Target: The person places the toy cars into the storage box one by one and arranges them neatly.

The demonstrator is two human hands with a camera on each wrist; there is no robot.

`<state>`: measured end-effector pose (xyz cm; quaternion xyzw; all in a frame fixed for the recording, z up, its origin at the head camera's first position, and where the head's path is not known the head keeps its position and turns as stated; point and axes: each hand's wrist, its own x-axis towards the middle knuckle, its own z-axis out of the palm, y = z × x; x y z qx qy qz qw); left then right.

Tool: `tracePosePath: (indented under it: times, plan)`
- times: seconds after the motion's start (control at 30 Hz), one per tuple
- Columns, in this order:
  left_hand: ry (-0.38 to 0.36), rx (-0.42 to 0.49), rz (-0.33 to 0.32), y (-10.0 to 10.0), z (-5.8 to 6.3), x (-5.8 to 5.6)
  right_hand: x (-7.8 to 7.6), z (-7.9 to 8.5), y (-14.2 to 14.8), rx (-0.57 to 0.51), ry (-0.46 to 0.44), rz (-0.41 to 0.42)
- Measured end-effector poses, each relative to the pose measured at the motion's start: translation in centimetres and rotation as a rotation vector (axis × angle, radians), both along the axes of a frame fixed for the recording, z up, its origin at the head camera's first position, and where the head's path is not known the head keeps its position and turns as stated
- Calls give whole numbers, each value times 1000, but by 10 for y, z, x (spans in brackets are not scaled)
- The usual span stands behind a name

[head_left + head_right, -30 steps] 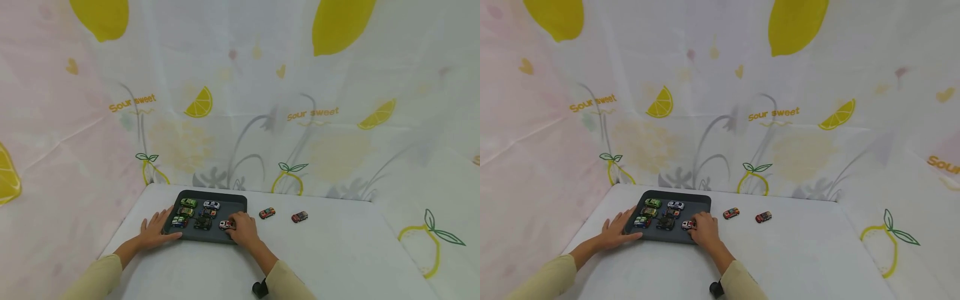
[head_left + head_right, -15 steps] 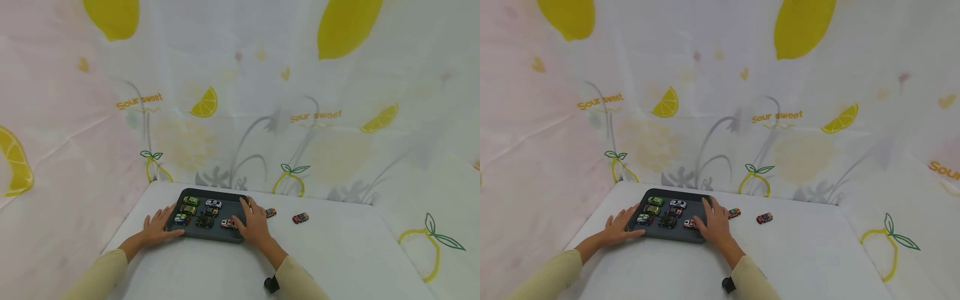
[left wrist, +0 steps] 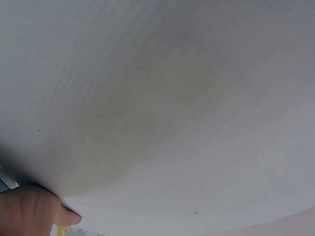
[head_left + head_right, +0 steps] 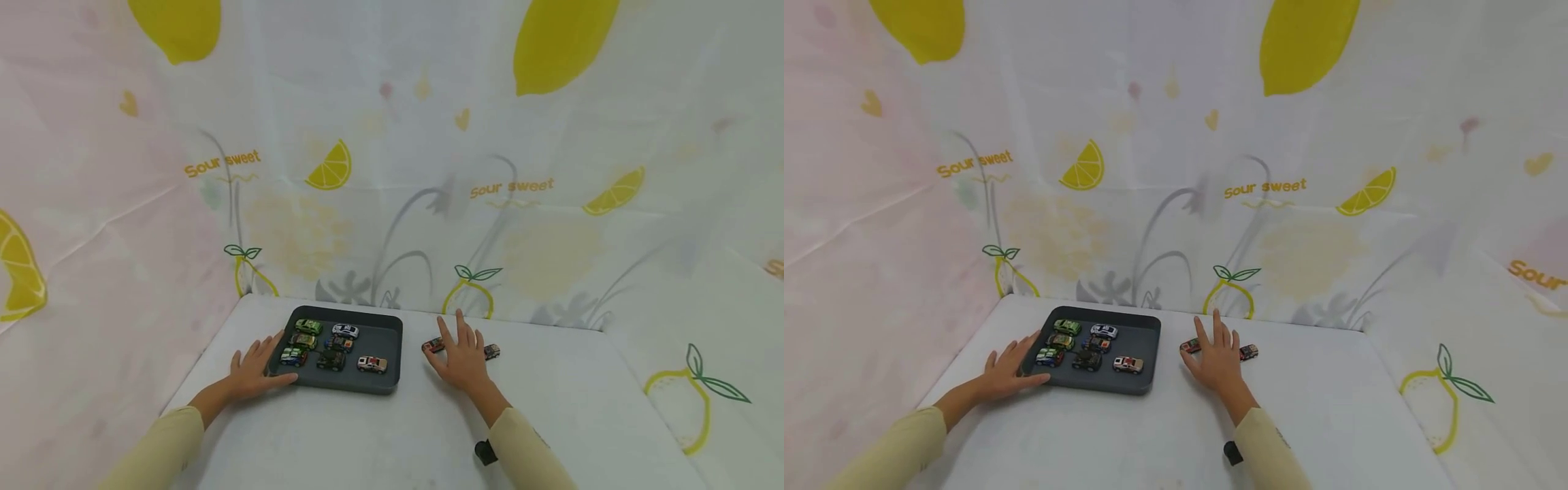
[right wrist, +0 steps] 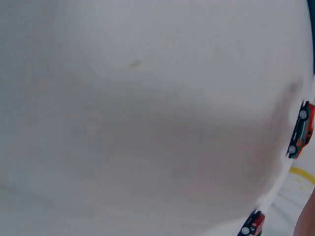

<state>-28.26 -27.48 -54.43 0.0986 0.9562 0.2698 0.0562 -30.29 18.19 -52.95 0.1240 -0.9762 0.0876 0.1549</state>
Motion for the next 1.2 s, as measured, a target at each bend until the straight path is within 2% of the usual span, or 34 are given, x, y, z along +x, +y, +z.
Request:
tracePosePath:
  times: [0.2, 0.43, 0.53, 0.73, 0.93, 1.2]
  plan:
    - [-11, -26, 7, 1, 0, 4, 3, -8, 15, 29, -52, -27]
    - [-20, -10, 7, 3, 1, 6, 5, -16, 31, 66, -32, -41]
    - [-18, -14, 5, 3, 2, 6, 6, -18, 38, 67, -73, -59]
    - [-27, -15, 4, 4, 5, 3, 7, -13, 53, 42, -173, -128]
    - [-14, -24, -2, 1, 5, 0, 4, -5, 70, 45, -231, -183]
    - [-6, -21, -6, 1, 4, -1, 8, -2, 91, -16, -193, -236]
